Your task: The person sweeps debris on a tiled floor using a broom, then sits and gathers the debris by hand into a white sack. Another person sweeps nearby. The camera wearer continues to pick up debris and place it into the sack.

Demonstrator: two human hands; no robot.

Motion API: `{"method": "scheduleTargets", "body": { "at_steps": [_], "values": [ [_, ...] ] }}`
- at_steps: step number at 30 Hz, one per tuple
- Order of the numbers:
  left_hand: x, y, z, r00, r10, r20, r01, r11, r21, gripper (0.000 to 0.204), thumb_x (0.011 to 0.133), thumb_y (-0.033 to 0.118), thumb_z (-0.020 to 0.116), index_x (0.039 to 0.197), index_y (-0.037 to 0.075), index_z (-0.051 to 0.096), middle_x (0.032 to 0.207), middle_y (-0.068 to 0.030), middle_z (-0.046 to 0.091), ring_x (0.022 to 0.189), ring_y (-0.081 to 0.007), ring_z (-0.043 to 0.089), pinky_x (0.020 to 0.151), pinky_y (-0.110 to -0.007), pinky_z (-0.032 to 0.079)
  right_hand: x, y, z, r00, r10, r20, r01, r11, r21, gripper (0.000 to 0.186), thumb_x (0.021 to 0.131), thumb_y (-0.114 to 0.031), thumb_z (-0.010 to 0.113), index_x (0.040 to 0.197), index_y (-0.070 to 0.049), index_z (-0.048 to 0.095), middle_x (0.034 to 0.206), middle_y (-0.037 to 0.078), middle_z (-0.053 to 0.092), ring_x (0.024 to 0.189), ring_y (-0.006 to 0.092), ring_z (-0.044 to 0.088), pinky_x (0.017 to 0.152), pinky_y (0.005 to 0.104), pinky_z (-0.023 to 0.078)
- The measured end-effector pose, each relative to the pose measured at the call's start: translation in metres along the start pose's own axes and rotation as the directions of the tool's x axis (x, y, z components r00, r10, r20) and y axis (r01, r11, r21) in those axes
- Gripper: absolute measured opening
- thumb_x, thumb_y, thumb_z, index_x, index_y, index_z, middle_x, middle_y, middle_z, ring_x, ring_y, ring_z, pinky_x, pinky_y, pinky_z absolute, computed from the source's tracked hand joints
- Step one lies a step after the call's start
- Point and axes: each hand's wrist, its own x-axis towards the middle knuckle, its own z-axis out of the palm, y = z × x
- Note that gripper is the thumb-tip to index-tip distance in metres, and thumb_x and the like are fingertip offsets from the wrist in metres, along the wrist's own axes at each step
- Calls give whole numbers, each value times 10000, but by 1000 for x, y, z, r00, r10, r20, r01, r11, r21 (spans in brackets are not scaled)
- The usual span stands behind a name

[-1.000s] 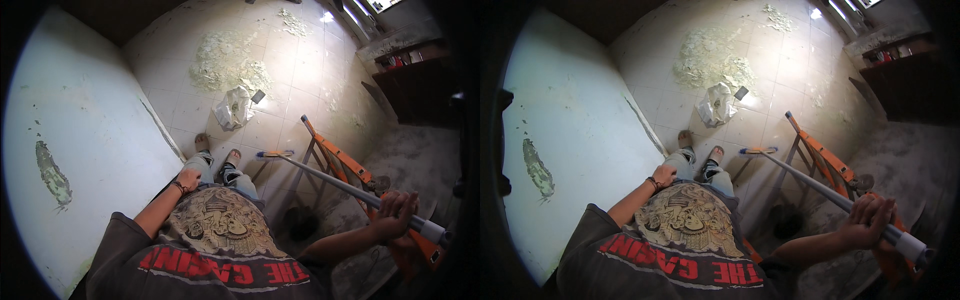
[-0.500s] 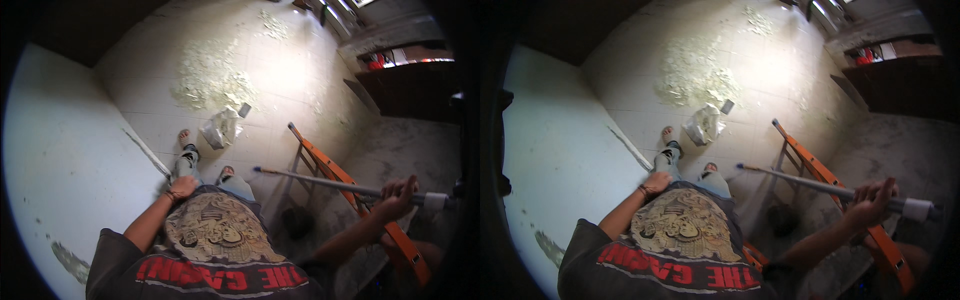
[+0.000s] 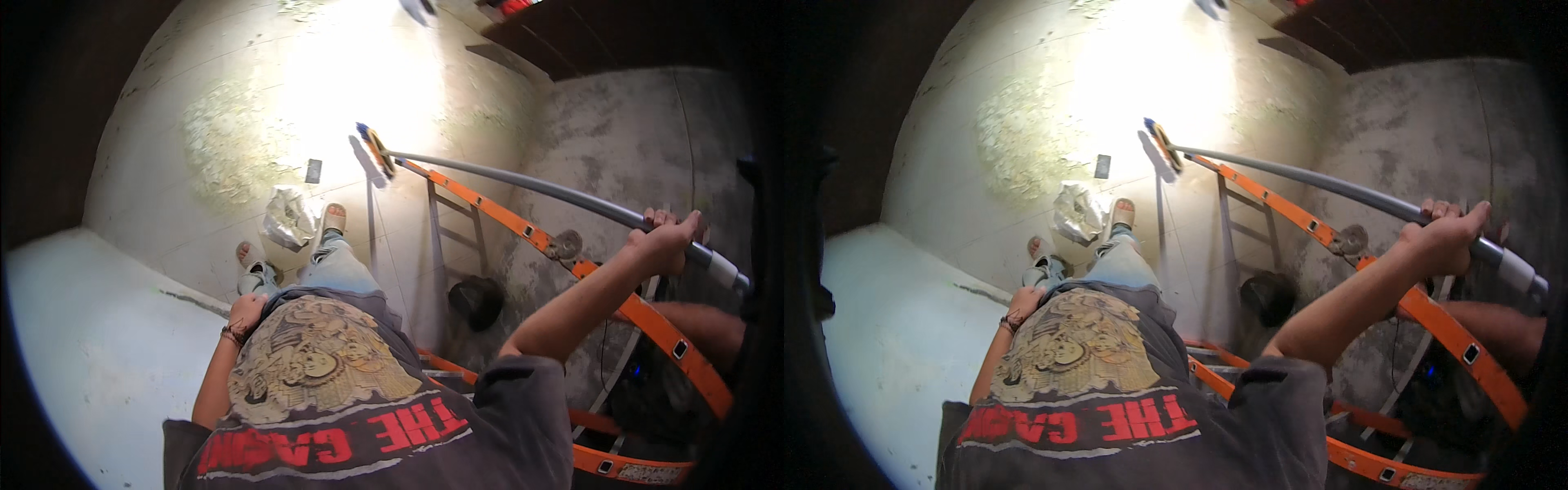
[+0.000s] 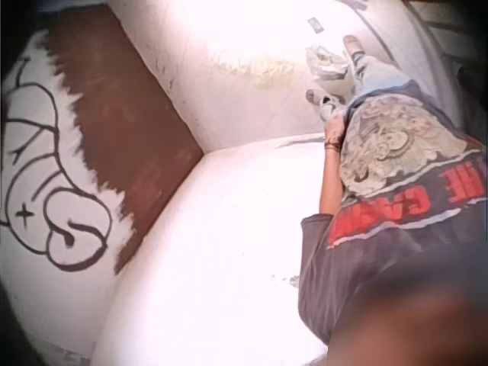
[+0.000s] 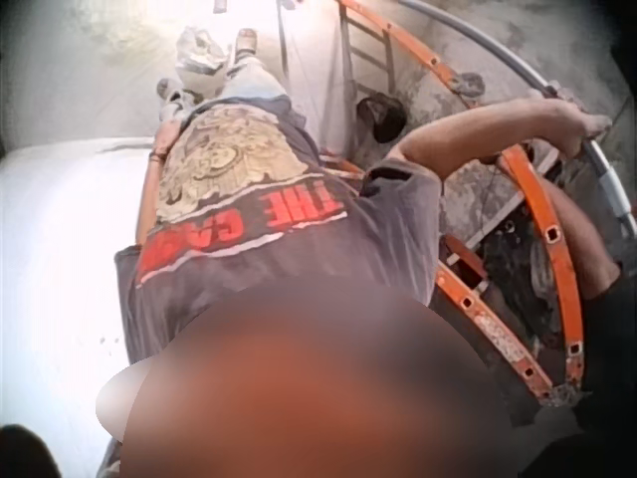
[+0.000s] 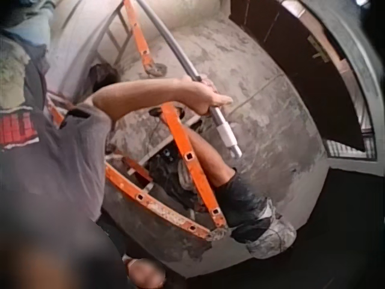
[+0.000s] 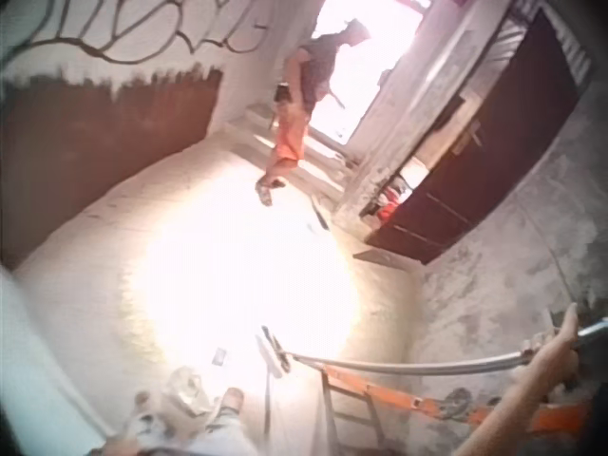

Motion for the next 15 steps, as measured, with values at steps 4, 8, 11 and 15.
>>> {"method": "scheduleTargets", "body": {
  "at_steps": [4, 8, 11, 15],
  "values": [
    [19, 2, 7, 997, 79, 20, -80, 996, 48, 615, 884, 552, 544, 783, -49, 629, 803, -304, 599, 797, -459, 587, 697, -494, 437, 41, -24, -44, 969, 37, -243, -29, 999, 38, 330, 1001, -258, 577, 824, -47, 397, 574, -23, 346, 464, 82, 333, 451, 293, 310],
    [17, 28, -8, 990, 56, 127, -54, 998, -23, 616, 864, 582, 547, 853, -20, 679, 894, -266, 653, 866, -424, 618, 759, -475, 454, 91, -10, -94, 987, 123, -106, -108, 985, 134, 370, 996, -335, 598, 821, -71, 407, 582, -24, 342, 477, 94, 333, 460, 287, 300],
    [-4, 49, -35, 977, 4, 211, 23, 992, -125, 647, 879, 584, 497, 1115, 10, 681, 1071, -238, 683, 1046, -400, 624, 904, -462, 458, 89, -11, -110, 980, 158, 119, -182, 955, 232, 379, 943, -291, 643, 665, -147, 429, 569, -11, 370, 471, 113, 323, 462, 268, 289],
    [-34, 47, -81, 978, 112, 176, -127, 989, 78, 485, 906, 439, 563, 1050, -5, 694, 1059, -272, 672, 1008, -413, 642, 914, -465, 488, 25, -80, -94, 51, -590, 806, 228, 793, 566, 256, 989, -345, 517, 930, -100, 564, 719, 44, 514, 610, 160, 473, 599, 345, 433]
  ]
}}
